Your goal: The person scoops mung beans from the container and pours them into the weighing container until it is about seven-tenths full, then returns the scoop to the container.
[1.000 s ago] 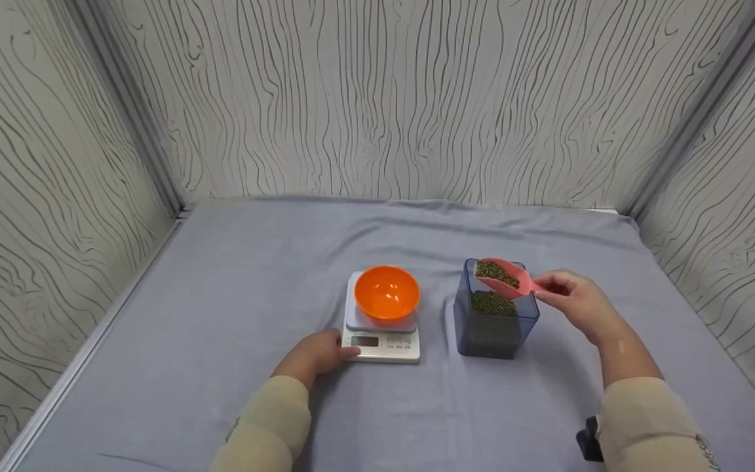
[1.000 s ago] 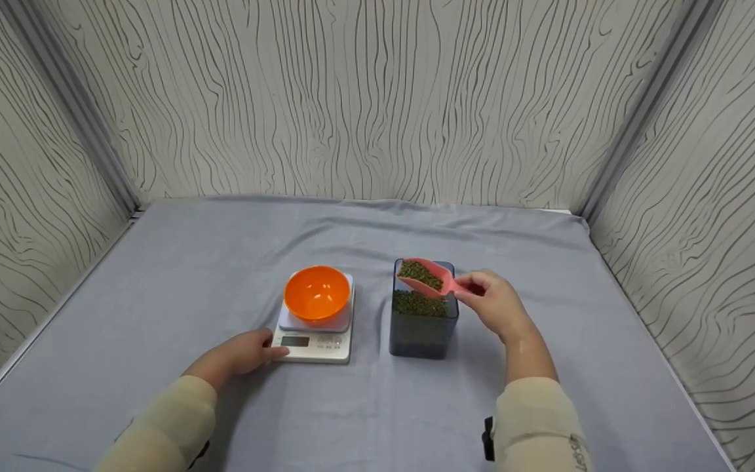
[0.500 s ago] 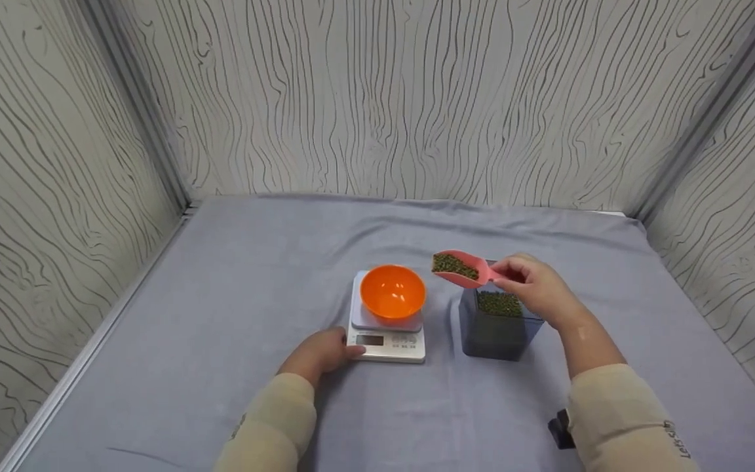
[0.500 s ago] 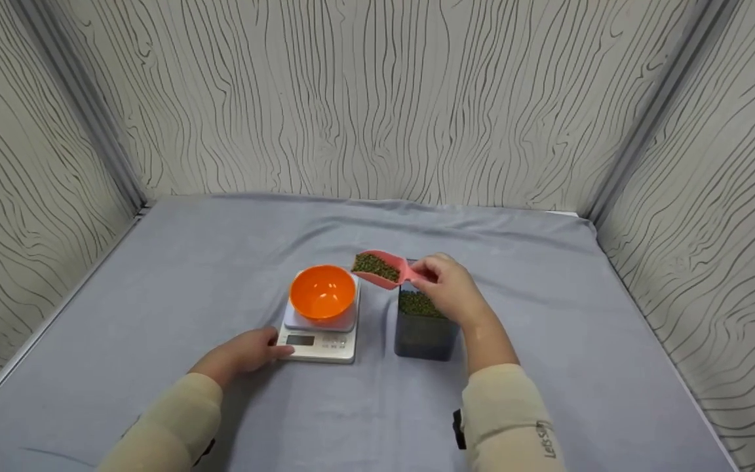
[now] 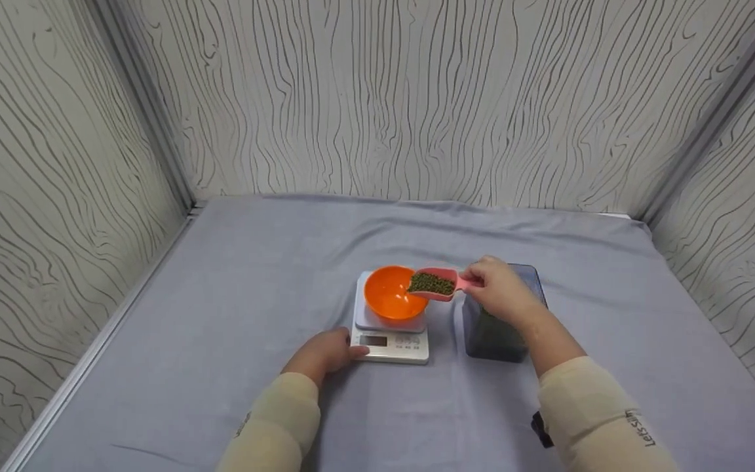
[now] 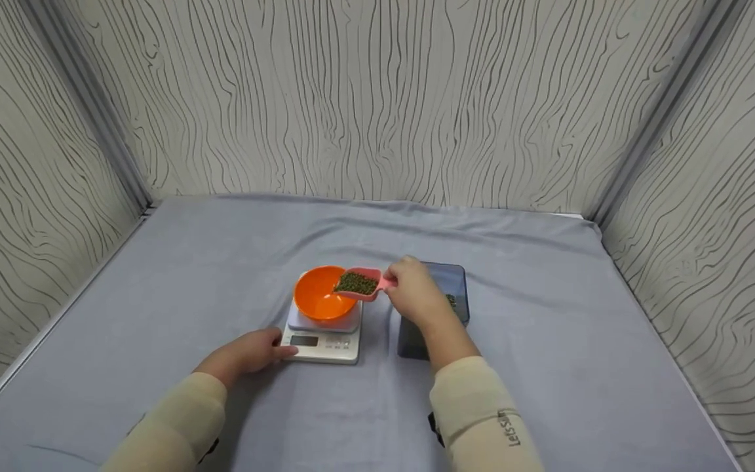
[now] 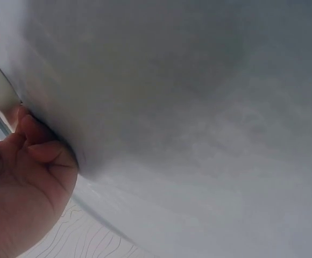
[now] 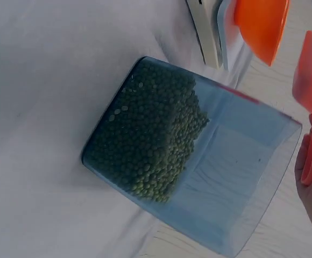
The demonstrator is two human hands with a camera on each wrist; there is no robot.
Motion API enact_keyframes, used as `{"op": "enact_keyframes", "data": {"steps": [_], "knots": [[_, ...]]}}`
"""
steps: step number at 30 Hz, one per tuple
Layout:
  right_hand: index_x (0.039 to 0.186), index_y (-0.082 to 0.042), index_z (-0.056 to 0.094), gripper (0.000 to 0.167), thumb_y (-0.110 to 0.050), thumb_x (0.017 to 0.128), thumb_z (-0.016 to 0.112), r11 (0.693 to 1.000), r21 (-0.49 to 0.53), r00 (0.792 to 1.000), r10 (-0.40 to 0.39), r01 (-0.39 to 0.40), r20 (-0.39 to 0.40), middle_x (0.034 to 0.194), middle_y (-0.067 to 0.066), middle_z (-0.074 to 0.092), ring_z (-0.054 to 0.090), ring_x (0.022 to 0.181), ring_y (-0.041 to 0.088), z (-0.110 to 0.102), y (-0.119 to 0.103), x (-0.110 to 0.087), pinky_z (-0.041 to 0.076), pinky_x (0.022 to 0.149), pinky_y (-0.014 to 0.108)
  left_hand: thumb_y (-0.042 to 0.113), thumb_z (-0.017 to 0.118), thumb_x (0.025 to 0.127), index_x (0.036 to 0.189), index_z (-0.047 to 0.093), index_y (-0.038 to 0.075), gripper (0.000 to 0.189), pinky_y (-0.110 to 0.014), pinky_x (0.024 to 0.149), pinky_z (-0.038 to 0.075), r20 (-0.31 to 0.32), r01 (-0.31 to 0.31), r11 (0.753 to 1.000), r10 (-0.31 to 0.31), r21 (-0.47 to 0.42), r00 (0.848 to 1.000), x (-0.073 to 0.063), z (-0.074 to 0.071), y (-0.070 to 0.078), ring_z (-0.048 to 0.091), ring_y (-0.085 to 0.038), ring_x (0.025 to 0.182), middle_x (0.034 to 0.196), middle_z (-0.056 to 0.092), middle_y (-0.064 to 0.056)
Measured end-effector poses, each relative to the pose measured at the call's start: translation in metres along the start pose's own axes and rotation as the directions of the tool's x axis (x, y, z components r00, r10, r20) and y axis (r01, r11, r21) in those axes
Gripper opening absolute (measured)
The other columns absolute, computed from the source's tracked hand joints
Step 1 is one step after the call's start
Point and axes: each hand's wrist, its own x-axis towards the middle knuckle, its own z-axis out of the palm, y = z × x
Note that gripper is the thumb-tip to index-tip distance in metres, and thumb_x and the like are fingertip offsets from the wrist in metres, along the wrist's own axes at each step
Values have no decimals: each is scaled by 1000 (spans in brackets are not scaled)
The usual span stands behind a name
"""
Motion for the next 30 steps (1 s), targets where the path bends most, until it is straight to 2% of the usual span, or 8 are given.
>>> {"op": "enact_keyframes", "data": {"steps": [10, 14, 18, 23, 26, 30], "knots": [[83, 2, 65, 7, -1, 77, 65, 985, -171, 999, -44, 39, -26, 74, 7, 45, 46, 71, 23, 7, -14, 4, 41, 67, 37, 41, 67, 80, 96, 60, 10, 36, -43, 82, 42, -2, -12, 1000, 12, -8, 1000, 5, 4, -1, 52, -24, 79, 88, 60, -6], [79, -1, 64, 4, 1, 76, 65, 960, -265, 994, -102, 91, -30, 73, 6, 44, 47, 72, 25, 8, -17, 3, 41, 68, 38, 42, 66, 80, 97, 60, 10, 36, -43, 83, 42, 3, -4, 1000, 4, -8, 1000, 6, 5, -1, 52, -23, 80, 91, 60, -6], [75, -2, 61, 7, 4, 73, 65, 909, -383, 980, -194, 164, -41, 75, 7, 44, 48, 74, 28, 9, -22, 3, 42, 70, 39, 42, 66, 80, 96, 60, 12, 35, -42, 83, 42, 7, 1, 1000, -1, -8, 1000, 6, 4, -1, 51, -23, 80, 90, 60, -5], [78, 0, 60, 11, 10, 72, 62, 834, -492, 950, -309, 250, -42, 78, 9, 45, 48, 76, 28, 11, -34, 3, 43, 70, 39, 41, 66, 81, 94, 58, 12, 33, -42, 81, 42, 6, -2, 1000, 2, -5, 1000, 6, 4, -2, 51, -23, 79, 89, 60, -6], [82, 1, 62, 17, 13, 71, 62, 795, -540, 938, -347, 277, -28, 81, 9, 46, 48, 77, 27, 11, -41, 3, 43, 72, 38, 41, 65, 81, 93, 57, 11, 33, -42, 80, 42, 1, -8, 1000, 8, 3, 1000, 6, 4, -3, 50, -23, 78, 87, 59, -6], [89, 1, 63, 21, 12, 71, 64, 747, -597, 933, -361, 294, 8, 86, 10, 48, 47, 80, 26, 13, -48, 5, 44, 75, 37, 40, 65, 81, 91, 57, 10, 33, -41, 76, 43, -7, -21, 1000, 21, 12, 1000, 4, 2, -3, 50, -23, 75, 83, 58, -6]]}}
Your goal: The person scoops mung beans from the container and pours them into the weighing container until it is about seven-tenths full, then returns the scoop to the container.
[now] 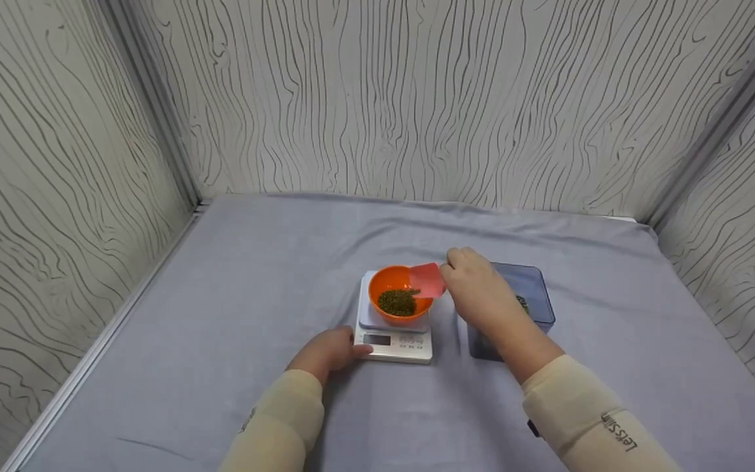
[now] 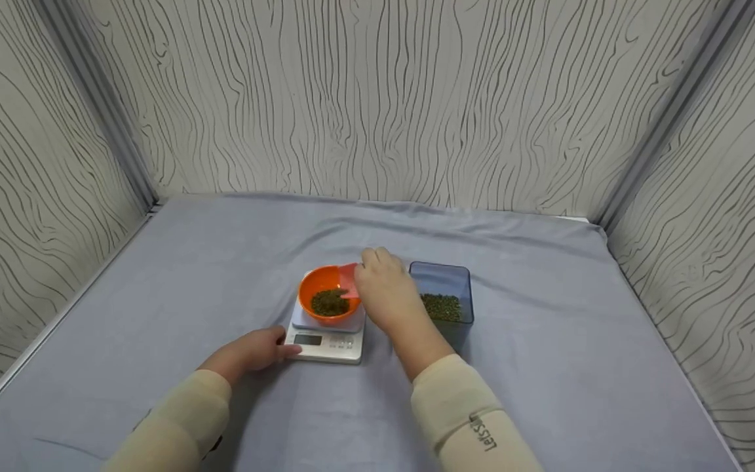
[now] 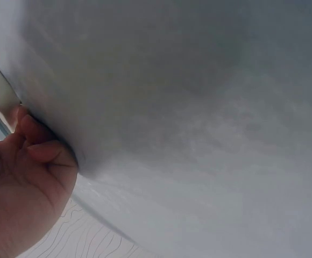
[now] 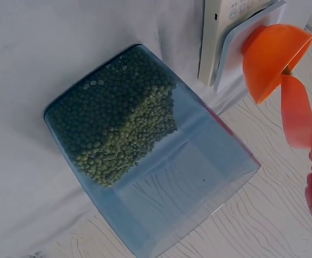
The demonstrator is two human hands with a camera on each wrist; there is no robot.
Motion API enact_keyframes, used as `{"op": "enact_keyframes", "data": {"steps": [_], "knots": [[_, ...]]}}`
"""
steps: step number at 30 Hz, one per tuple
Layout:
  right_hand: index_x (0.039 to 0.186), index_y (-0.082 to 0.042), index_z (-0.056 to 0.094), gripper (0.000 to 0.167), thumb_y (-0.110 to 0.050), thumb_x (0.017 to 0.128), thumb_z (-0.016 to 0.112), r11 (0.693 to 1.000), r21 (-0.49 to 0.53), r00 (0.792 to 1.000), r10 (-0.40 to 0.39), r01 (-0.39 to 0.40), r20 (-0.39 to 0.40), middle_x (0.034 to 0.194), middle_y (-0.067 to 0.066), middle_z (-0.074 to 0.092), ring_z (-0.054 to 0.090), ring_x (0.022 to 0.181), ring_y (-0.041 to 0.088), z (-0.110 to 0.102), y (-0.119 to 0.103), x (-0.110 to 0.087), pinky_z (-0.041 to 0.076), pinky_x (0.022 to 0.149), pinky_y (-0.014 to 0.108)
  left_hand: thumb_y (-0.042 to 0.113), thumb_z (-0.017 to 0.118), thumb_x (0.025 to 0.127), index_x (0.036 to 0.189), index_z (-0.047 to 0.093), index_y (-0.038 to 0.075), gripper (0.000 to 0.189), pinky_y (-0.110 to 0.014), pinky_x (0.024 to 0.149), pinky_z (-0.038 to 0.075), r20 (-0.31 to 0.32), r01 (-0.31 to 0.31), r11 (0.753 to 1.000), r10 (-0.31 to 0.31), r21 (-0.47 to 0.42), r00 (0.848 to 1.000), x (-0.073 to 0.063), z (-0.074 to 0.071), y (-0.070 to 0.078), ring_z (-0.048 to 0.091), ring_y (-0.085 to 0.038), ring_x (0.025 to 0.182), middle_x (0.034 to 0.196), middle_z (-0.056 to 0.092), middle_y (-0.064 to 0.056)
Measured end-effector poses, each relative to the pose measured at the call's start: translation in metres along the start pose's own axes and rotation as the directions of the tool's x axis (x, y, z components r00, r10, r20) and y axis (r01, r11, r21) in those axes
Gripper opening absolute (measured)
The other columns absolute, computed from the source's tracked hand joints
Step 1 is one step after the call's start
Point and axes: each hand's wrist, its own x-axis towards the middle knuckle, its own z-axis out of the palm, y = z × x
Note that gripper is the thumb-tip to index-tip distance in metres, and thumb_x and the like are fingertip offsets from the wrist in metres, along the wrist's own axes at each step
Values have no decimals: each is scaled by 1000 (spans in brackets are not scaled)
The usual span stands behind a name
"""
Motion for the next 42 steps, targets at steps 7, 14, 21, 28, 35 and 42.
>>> {"op": "enact_keyframes", "data": {"steps": [7, 14, 21, 28, 35, 42], "knots": [[89, 1, 64, 21, 10, 71, 65, 999, -40, 999, -33, 32, -5, 87, 11, 50, 46, 80, 27, 0, -3, -1, 44, 75, 38, 38, 65, 82, 92, 57, 8, 33, -42, 78, 43, -4, -15, 1000, 15, 1, 1000, -2, -2, 2, 51, -24, 76, 85, 59, -7], [86, 0, 63, 20, 12, 71, 64, 999, 40, 999, 32, -32, -2, 85, 10, 49, 48, 82, 27, 1, 0, -4, 45, 77, 38, 40, 66, 81, 93, 58, 10, 33, -40, 78, 42, 4, 15, 1000, -15, -20, 1000, -3, -3, 4, 51, -22, 77, 87, 59, -6], [79, 0, 62, 10, 3, 73, 69, 952, 267, 987, 161, -149, -23, 75, 7, 44, 48, 76, 28, 8, 11, -8, 43, 72, 39, 36, 66, 81, 100, 61, 8, 34, -42, 83, 42, 2, -57, 998, 58, -21, 998, -2, -3, 3, 52, -23, 80, 93, 63, -8], [84, 1, 65, 7, 0, 77, 67, 838, 462, 956, 277, -291, 100, 77, 7, 49, 49, 74, 25, 7, 27, -13, 43, 69, 39, 39, 66, 81, 94, 59, 9, 33, -42, 80, 43, 0, -22, 1000, 22, -5, 1000, 0, -2, 3, 51, -23, 78, 88, 60, -7], [87, 0, 67, 8, -6, 81, 66, 790, 489, 929, 322, -370, 183, 82, 9, 54, 51, 78, 24, -13, 49, -23, 43, 70, 39, 40, 65, 82, 92, 58, 9, 34, -42, 80, 43, -2, -23, 1000, 23, -2, 1000, 0, -2, 2, 51, -23, 77, 86, 60, -8], [89, 0, 67, 10, -7, 83, 65, 794, 461, 915, 302, -396, 265, 89, 13, 58, 54, 81, 27, -36, 79, -40, 45, 72, 43, 41, 65, 82, 98, 58, 8, 38, -44, 83, 42, 1, -8, 1000, 8, -14, 1000, -2, -1, -1, 53, -24, 81, 92, 61, -9]]}}
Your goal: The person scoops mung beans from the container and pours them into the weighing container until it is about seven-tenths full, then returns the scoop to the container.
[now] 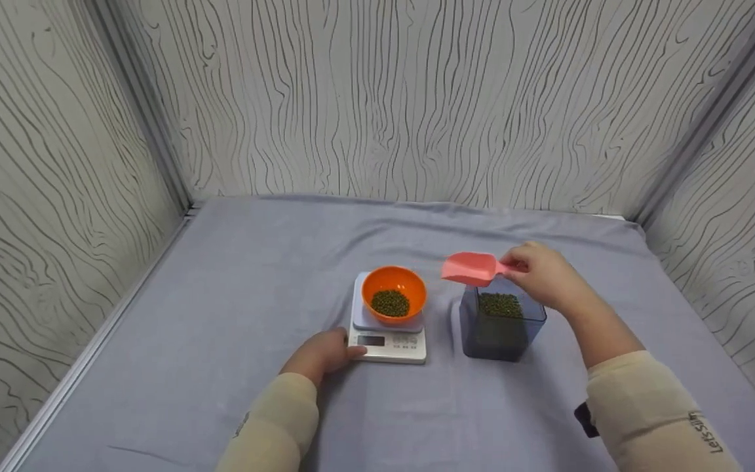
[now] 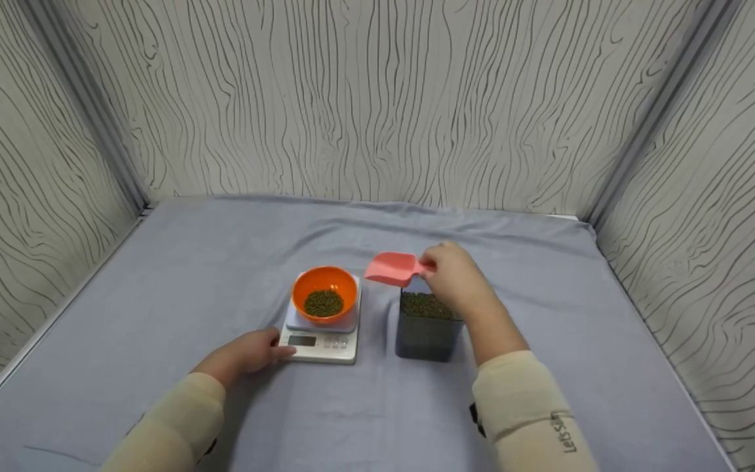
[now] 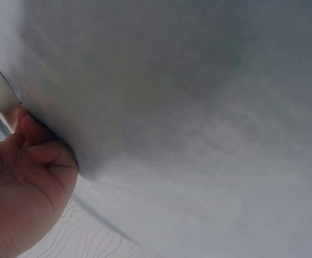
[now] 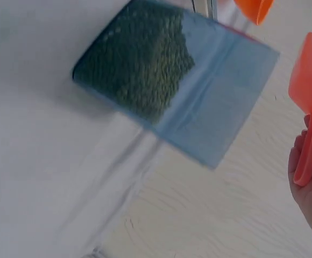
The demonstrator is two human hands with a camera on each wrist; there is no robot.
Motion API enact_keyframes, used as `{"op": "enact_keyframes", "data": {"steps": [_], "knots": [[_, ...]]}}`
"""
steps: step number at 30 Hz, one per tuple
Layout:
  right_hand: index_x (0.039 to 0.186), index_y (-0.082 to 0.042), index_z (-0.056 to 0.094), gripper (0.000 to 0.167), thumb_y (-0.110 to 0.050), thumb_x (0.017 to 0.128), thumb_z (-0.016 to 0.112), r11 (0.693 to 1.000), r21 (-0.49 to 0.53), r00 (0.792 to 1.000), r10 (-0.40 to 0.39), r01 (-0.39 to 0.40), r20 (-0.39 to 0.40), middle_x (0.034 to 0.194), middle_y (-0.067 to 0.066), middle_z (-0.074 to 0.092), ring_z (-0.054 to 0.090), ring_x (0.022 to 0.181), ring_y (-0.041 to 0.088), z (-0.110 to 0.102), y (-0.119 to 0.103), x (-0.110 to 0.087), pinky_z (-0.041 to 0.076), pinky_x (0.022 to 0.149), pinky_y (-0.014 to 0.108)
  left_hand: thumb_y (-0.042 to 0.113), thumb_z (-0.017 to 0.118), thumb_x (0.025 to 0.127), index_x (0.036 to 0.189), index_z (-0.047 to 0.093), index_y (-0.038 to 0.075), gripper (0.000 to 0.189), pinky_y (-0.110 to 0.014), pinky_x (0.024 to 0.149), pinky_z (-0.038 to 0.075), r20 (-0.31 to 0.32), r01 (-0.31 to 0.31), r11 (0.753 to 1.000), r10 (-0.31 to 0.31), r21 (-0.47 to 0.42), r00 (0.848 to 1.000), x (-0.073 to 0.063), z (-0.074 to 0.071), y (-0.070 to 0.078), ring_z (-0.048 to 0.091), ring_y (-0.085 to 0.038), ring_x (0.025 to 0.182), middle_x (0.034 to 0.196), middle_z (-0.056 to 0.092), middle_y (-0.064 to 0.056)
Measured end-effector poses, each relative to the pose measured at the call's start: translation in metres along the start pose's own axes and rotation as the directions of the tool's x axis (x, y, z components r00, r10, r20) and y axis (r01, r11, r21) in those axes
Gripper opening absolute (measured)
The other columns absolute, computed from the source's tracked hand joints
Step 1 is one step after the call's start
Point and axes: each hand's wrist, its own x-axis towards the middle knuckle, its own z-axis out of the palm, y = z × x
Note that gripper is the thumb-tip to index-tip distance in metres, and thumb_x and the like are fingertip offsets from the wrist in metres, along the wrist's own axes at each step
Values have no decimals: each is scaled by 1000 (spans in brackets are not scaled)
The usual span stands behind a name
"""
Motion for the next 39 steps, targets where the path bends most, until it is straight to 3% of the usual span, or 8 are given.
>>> {"op": "enact_keyframes", "data": {"steps": [7, 13, 16, 21, 28, 32, 36, 39], "knots": [[83, 0, 66, 7, -4, 83, 61, 993, -112, 997, -22, 31, 80, 78, 9, 59, 53, 73, 22, -25, 19, -6, 44, 67, 40, 42, 64, 82, 98, 59, 8, 38, -44, 84, 42, -12, -19, 1000, 19, 15, 1000, 1, 0, -2, 54, -24, 82, 94, 62, -10], [75, 0, 64, 7, 2, 79, 58, 963, -262, 990, -21, 58, 141, 70, 7, 55, 50, 67, 21, -29, 18, -7, 43, 62, 40, 42, 64, 82, 99, 58, 8, 38, -44, 84, 42, -8, -12, 1000, 12, 14, 1000, 0, -1, -2, 53, -24, 83, 95, 62, -10], [71, -1, 62, 10, 5, 76, 57, 924, -374, 985, -18, 82, 172, 68, 7, 52, 50, 64, 22, -26, 13, -7, 43, 60, 39, 42, 64, 82, 100, 58, 8, 38, -44, 84, 42, -1, -14, 1000, 14, 10, 1000, 1, -1, -2, 53, -25, 83, 95, 62, -10], [72, -1, 62, 10, 8, 71, 58, 818, -560, 973, 1, 131, 229, 71, 12, 52, 54, 68, 31, -14, 0, -8, 46, 62, 44, 42, 64, 82, 100, 58, 9, 38, -44, 84, 42, 9, 1, 1000, -1, 4, 1000, 1, -1, -2, 53, -24, 83, 96, 62, -9], [69, 0, 60, 6, 4, 68, 64, 736, -652, 970, -23, 179, 241, 70, 13, 53, 53, 68, 32, 1, -14, -8, 48, 62, 45, 42, 64, 82, 101, 59, 10, 38, -44, 85, 42, 5, -8, 1000, 8, -10, 1000, 1, -1, -2, 54, -25, 86, 98, 62, -9], [67, -1, 59, 6, 3, 69, 63, 734, -655, 973, -33, 180, 230, 70, 14, 55, 53, 67, 32, 9, -11, -7, 48, 62, 46, 42, 65, 81, 100, 59, 9, 38, -44, 85, 42, 1, 1, 1000, -1, -7, 1000, 1, 0, -3, 53, -25, 84, 96, 62, -9], [66, -2, 58, 7, 2, 70, 61, 772, -612, 971, -29, 172, 236, 71, 14, 56, 55, 69, 34, 16, -4, -7, 48, 63, 47, 42, 64, 82, 100, 59, 9, 38, -44, 85, 41, 1, 7, 1000, -7, 0, 1000, 2, 1, -2, 54, -25, 84, 96, 62, -9], [67, -3, 58, 16, -12, 70, 70, 806, -568, 965, -11, 164, 263, 72, 14, 55, 55, 70, 34, 19, 3, -5, 48, 65, 48, 42, 64, 82, 99, 59, 8, 38, -44, 85, 42, -1, 2, 1000, -2, 2, 1000, 2, 1, -2, 53, -25, 84, 94, 62, -9]]}}
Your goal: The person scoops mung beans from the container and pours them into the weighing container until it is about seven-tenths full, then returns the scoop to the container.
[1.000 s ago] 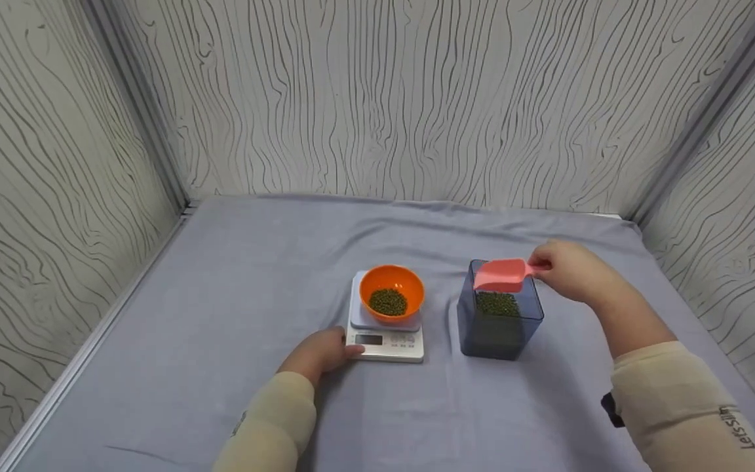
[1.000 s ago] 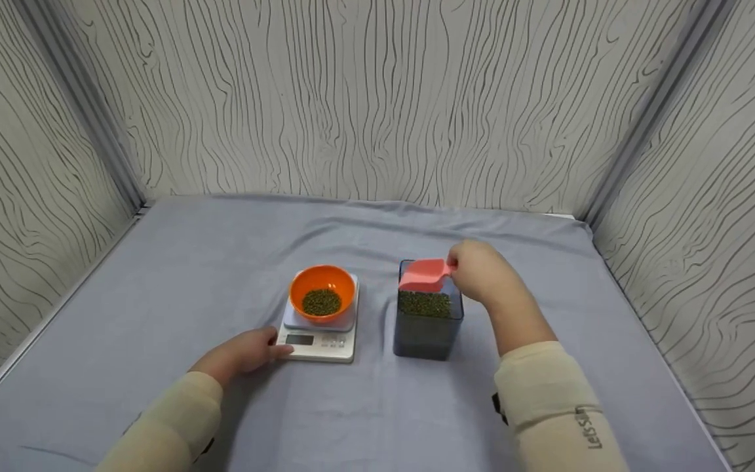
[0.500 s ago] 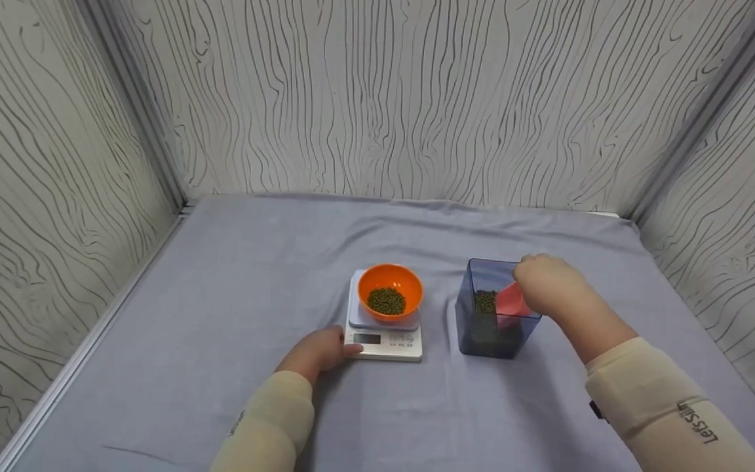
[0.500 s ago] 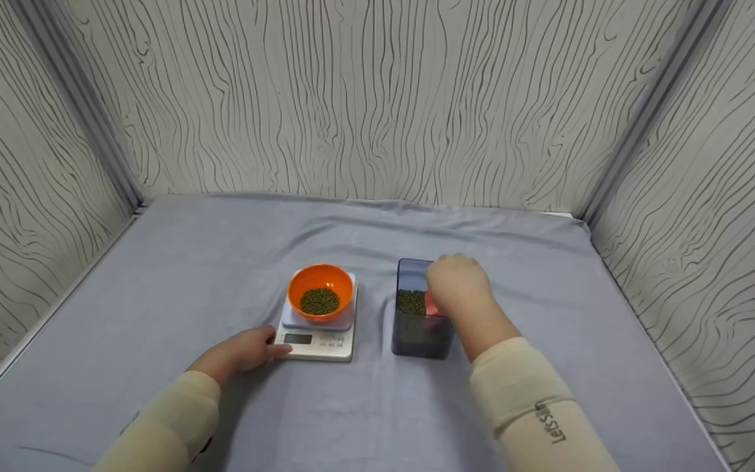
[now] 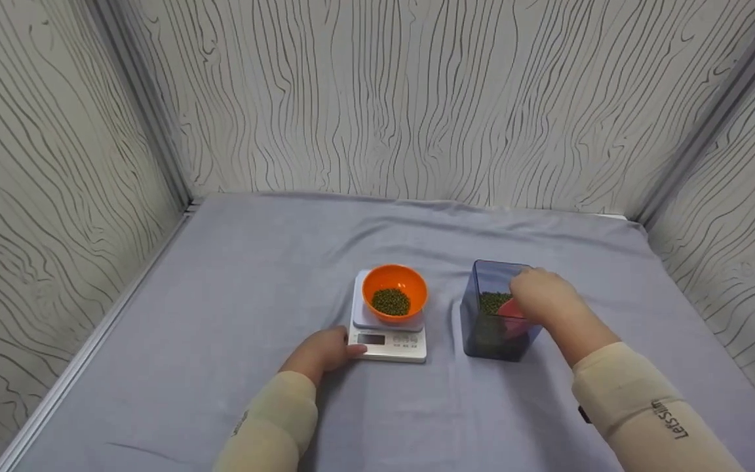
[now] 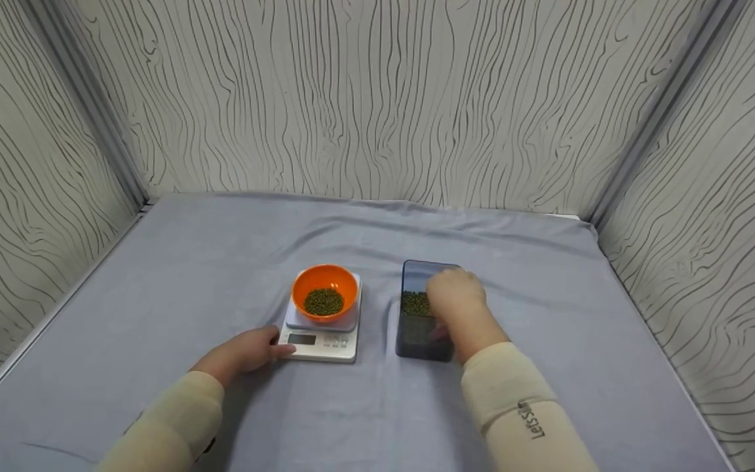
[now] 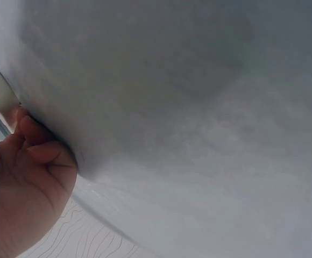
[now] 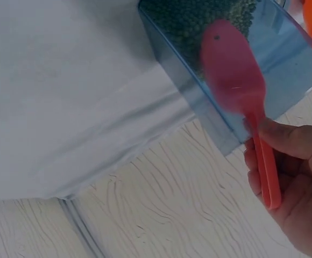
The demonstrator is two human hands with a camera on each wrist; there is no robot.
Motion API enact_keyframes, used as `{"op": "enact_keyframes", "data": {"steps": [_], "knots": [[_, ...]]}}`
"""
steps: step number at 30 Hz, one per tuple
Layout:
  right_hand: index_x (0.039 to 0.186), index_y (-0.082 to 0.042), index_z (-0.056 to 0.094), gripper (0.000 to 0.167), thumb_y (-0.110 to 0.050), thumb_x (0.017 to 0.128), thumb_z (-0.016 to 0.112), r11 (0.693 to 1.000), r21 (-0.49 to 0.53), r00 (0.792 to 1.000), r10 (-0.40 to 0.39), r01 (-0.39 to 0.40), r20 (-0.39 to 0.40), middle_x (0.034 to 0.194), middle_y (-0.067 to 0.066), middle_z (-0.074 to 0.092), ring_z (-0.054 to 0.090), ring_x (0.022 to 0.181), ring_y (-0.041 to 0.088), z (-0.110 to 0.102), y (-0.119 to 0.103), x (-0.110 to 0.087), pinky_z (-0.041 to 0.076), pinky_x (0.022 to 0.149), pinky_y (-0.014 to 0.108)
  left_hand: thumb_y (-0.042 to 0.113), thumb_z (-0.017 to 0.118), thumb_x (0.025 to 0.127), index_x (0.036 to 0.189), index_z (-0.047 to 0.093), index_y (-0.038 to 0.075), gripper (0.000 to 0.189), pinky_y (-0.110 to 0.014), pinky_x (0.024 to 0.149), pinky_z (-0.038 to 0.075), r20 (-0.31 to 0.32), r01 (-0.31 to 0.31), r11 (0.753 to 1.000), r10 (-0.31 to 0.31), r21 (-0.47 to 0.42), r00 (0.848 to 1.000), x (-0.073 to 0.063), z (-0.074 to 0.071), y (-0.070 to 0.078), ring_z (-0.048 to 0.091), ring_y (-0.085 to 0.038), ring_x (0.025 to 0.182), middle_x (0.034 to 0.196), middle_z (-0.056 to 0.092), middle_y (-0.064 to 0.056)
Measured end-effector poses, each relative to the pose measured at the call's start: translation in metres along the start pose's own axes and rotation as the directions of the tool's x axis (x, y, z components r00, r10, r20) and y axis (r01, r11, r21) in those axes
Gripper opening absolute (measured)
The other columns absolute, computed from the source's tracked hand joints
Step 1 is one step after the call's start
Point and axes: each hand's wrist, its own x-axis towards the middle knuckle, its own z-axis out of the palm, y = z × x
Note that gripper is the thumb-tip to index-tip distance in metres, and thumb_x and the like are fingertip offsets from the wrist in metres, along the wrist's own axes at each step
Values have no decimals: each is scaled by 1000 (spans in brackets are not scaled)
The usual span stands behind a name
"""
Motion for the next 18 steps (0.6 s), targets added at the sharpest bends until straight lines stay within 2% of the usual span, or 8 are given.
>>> {"op": "enact_keyframes", "data": {"steps": [4, 6, 11, 14, 18], "knots": [[67, -3, 56, 35, -31, 62, 78, 999, 50, 999, -19, 18, 33, 68, 11, 53, 54, 68, 32, 7, 7, 4, 47, 67, 47, 42, 65, 81, 100, 59, 8, 38, -44, 84, 42, 0, -4, 1000, 4, -3, 1000, -1, 0, 1, 54, -25, 83, 95, 62, -9], [65, -4, 54, 39, -34, 61, 78, 998, 60, 999, -33, 31, 26, 65, 9, 52, 54, 65, 31, 9, 10, 5, 47, 66, 46, 41, 65, 81, 100, 59, 8, 39, -44, 84, 42, 0, -6, 1000, 6, -4, 1000, -1, -1, 1, 54, -25, 83, 95, 62, -9], [61, -6, 50, 25, -17, 68, 72, 996, 66, 999, -53, 54, -13, 60, 6, 48, 51, 59, 27, 12, 14, 8, 46, 61, 44, 41, 65, 81, 98, 59, 8, 38, -45, 83, 42, -4, -14, 1000, 14, 4, 1000, -3, -3, 2, 54, -25, 83, 94, 62, -10], [61, -6, 51, 16, -4, 68, 66, 996, 65, 998, -55, 57, -25, 61, 7, 49, 51, 59, 27, 14, 13, 10, 46, 62, 44, 42, 65, 81, 98, 59, 8, 38, -45, 84, 42, -2, -14, 1000, 14, 2, 1000, -4, -4, 3, 54, -26, 83, 94, 62, -11], [64, -4, 54, 12, 3, 71, 61, 996, 77, 999, -38, 38, -8, 63, 7, 50, 50, 62, 25, 17, 9, 14, 45, 65, 43, 42, 65, 81, 99, 58, 7, 39, -45, 85, 41, 3, -17, 1000, 17, -2, 1000, -3, -4, 2, 54, -27, 86, 97, 62, -11]]}}
